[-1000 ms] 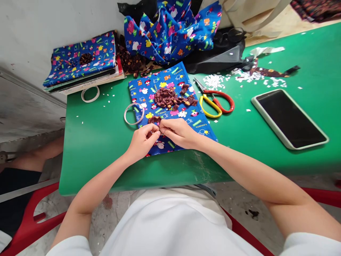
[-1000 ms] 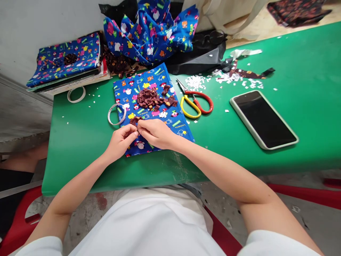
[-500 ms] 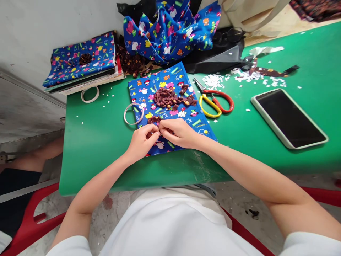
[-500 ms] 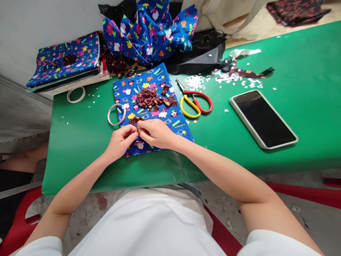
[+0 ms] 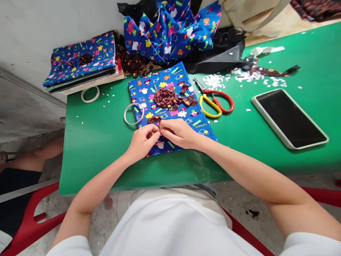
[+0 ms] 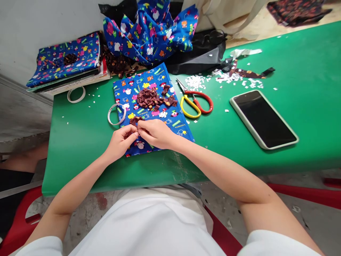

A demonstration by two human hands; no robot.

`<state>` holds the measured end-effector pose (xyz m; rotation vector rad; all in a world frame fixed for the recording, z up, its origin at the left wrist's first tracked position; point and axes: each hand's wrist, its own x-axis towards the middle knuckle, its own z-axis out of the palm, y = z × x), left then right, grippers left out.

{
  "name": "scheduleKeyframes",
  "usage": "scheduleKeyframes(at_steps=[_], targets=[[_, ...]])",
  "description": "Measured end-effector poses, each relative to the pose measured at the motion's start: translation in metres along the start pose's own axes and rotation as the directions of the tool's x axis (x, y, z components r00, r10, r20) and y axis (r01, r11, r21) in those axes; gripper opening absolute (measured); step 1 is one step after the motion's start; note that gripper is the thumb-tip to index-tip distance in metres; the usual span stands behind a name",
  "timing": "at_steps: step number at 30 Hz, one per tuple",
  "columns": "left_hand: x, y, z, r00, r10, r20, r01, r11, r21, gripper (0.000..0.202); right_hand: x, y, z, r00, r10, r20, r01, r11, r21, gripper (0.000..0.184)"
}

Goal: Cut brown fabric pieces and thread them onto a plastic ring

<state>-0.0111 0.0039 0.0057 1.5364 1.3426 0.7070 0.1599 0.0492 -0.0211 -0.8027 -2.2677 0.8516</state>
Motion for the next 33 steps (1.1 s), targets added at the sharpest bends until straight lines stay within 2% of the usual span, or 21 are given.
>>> scheduleKeyframes(at_steps=[20, 33], targets=[[-0.0005, 0.0011, -0.0004, 1.0, 0.005, 0.002, -0.005, 0.999, 0.034, 0.015, -0.0014, 0.0028, 0.001, 1.0, 0.005, 0.02, -0.005, 1.0, -0.026, 0.017], [-0.0006, 0.0021, -0.0005, 1.0, -0.007, 0.009, 0.007, 1.0, 0.006, 0.015, -0.0015, 0.0016, -0.0008, 0.999, -0.039, 0.01, 0.04, 0.998, -0.039, 0.016]])
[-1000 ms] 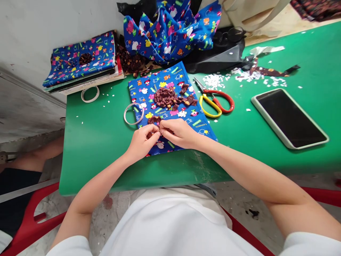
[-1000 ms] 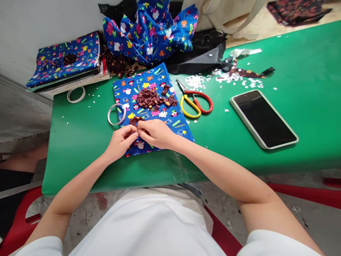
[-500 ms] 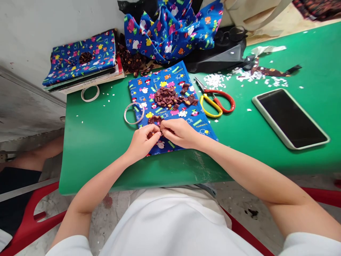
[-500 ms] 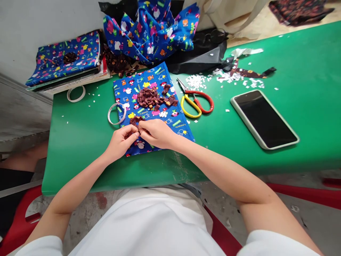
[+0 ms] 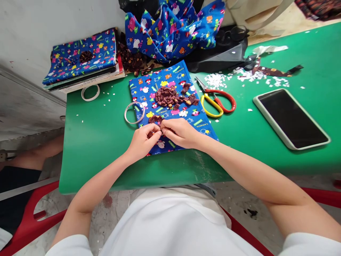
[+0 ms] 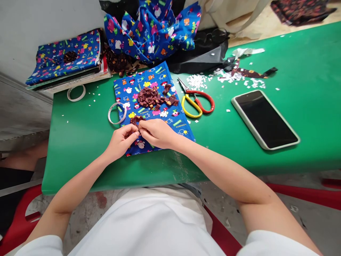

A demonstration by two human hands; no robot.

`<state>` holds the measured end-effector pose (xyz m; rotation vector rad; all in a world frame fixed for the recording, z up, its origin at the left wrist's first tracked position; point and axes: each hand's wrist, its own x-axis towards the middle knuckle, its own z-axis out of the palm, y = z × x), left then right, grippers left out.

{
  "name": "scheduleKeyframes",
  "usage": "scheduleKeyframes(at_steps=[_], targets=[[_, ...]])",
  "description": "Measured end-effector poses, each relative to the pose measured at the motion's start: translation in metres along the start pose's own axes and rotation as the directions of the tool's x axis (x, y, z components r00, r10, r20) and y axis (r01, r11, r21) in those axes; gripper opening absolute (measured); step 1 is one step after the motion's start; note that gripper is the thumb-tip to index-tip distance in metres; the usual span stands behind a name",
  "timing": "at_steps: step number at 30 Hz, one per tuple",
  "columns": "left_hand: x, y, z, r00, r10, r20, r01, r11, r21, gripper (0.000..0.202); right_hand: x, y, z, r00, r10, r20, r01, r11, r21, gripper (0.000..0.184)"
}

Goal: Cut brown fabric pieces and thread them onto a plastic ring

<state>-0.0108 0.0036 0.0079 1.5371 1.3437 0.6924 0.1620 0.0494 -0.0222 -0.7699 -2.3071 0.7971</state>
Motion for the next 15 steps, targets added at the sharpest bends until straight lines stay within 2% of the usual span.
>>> scheduleKeyframes(at_steps=[15], targets=[[0.0002, -0.0013, -0.0002, 1.0, -0.003, -0.006, 0.003, 1.0, 0.004, 0.015, 0.0004, -0.0006, -0.0024, 0.999, -0.049, 0.007, 0.049, 0.997, -0.053, 0.016]])
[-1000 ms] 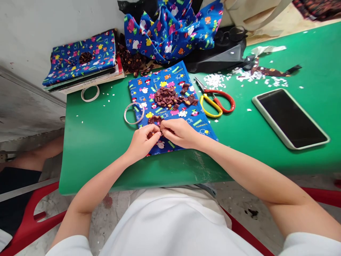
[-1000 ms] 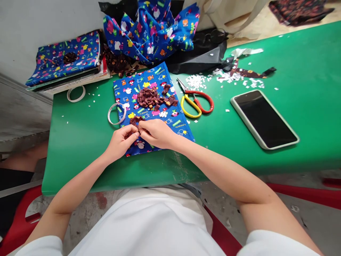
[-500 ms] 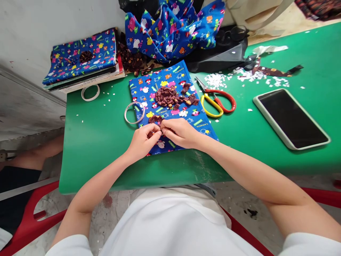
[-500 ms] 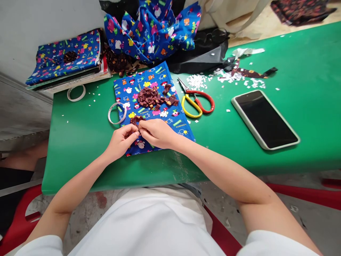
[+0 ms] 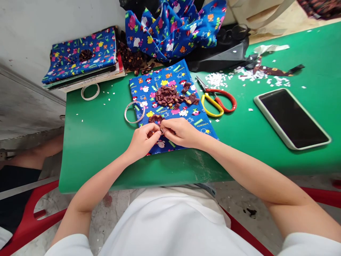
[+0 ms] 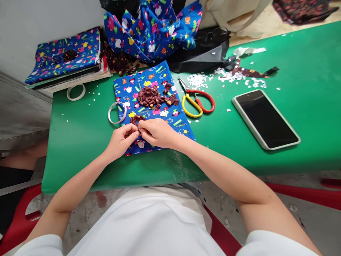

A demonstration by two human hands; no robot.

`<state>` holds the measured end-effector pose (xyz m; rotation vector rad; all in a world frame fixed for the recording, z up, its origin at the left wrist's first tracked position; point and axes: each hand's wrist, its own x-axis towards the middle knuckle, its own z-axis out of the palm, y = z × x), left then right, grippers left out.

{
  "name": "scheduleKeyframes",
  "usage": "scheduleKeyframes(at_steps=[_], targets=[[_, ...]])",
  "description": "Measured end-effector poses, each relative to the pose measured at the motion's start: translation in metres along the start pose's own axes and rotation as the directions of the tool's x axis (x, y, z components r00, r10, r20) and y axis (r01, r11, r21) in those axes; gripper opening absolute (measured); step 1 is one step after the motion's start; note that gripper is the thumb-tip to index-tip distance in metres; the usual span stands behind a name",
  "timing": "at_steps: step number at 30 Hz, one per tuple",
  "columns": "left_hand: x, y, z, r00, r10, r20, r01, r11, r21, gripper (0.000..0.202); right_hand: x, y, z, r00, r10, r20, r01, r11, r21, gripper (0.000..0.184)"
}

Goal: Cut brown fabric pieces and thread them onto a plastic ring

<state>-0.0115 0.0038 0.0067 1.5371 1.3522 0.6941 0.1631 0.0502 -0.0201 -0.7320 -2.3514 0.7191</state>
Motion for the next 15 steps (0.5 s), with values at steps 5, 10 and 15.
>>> scheduleKeyframes(at_steps=[5, 10, 15], targets=[[0.0007, -0.0004, -0.0001, 1.0, 0.003, -0.002, -0.003, 1.0, 0.007, 0.014, -0.001, -0.0007, 0.0011, 1.0, -0.007, 0.01, 0.007, 1.0, -0.011, 0.017], [0.0014, -0.0014, 0.0, 0.999, 0.049, 0.0, -0.049, 0.997, 0.056, 0.013, -0.0021, -0.0014, 0.0028, 1.0, -0.013, -0.025, 0.013, 1.0, -0.003, 0.017], [0.0016, -0.0022, -0.0009, 0.996, 0.086, 0.012, -0.087, 0.993, 0.081, 0.013, -0.0012, -0.0017, 0.002, 0.999, -0.005, -0.052, 0.007, 1.0, 0.03, 0.019]])
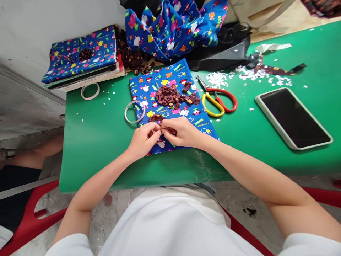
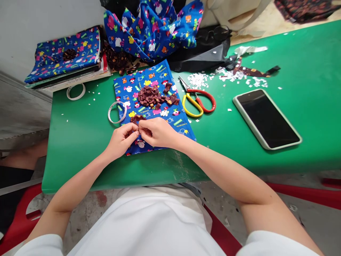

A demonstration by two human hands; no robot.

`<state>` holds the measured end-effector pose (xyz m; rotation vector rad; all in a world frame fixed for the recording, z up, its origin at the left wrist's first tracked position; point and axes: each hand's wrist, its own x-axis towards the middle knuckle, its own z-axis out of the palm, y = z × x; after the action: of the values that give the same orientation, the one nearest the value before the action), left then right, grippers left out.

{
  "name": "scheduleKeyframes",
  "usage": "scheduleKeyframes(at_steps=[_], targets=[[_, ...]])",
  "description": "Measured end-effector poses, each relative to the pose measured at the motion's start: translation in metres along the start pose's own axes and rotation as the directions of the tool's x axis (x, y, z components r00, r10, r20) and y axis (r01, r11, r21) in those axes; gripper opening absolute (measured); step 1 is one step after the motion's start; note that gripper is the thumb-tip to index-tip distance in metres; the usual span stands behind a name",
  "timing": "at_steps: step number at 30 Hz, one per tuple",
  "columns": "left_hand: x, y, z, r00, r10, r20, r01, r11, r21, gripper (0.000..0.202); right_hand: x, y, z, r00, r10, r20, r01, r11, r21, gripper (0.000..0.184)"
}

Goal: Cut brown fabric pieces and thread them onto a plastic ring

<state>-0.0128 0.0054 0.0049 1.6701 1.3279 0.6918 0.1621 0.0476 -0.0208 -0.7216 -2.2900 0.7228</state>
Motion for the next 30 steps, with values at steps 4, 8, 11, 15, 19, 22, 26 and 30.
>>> scheduleKeyframes(at_steps=[4, 8, 11, 15, 19, 22, 26, 30], targets=[[-0.0002, 0.0003, -0.0001, 1.0, -0.017, 0.005, 0.017, 0.999, -0.03, 0.013, 0.0009, 0.0004, 0.0004, 1.0, 0.024, -0.001, -0.024, 0.999, 0.022, 0.019], [-0.0009, 0.0012, 0.0007, 0.999, -0.049, 0.002, 0.049, 0.997, -0.066, 0.014, 0.0015, 0.0, 0.0, 0.996, 0.084, 0.038, -0.086, 0.995, 0.053, 0.021], [-0.0014, 0.0021, 0.0013, 0.999, -0.052, -0.005, 0.051, 0.996, -0.072, 0.014, 0.0019, -0.0008, -0.0013, 0.993, 0.104, 0.05, -0.107, 0.991, 0.075, 0.022], [-0.0013, 0.0029, 0.0011, 0.998, -0.063, -0.003, 0.063, 0.995, -0.083, 0.014, 0.0014, -0.0015, -0.0023, 0.993, 0.106, 0.046, -0.11, 0.99, 0.092, 0.018], [-0.0012, 0.0024, 0.0006, 0.998, -0.069, -0.005, 0.069, 0.994, -0.088, 0.014, 0.0007, -0.0018, -0.0008, 0.993, 0.109, 0.048, -0.112, 0.991, 0.074, 0.012], [-0.0012, 0.0014, 0.0008, 0.997, -0.075, -0.009, 0.073, 0.993, -0.088, 0.015, 0.0007, -0.002, 0.0003, 0.993, 0.109, 0.054, -0.112, 0.992, 0.062, 0.01], [-0.0011, 0.0013, 0.0014, 0.997, -0.08, -0.007, 0.079, 0.993, -0.083, 0.016, 0.0009, -0.0027, -0.0007, 0.99, 0.118, 0.072, -0.122, 0.991, 0.059, 0.009], [-0.001, 0.0026, 0.0011, 0.996, -0.085, -0.001, 0.084, 0.994, -0.073, 0.016, 0.0009, -0.0033, -0.0023, 0.988, 0.124, 0.088, -0.128, 0.99, 0.052, 0.01]])
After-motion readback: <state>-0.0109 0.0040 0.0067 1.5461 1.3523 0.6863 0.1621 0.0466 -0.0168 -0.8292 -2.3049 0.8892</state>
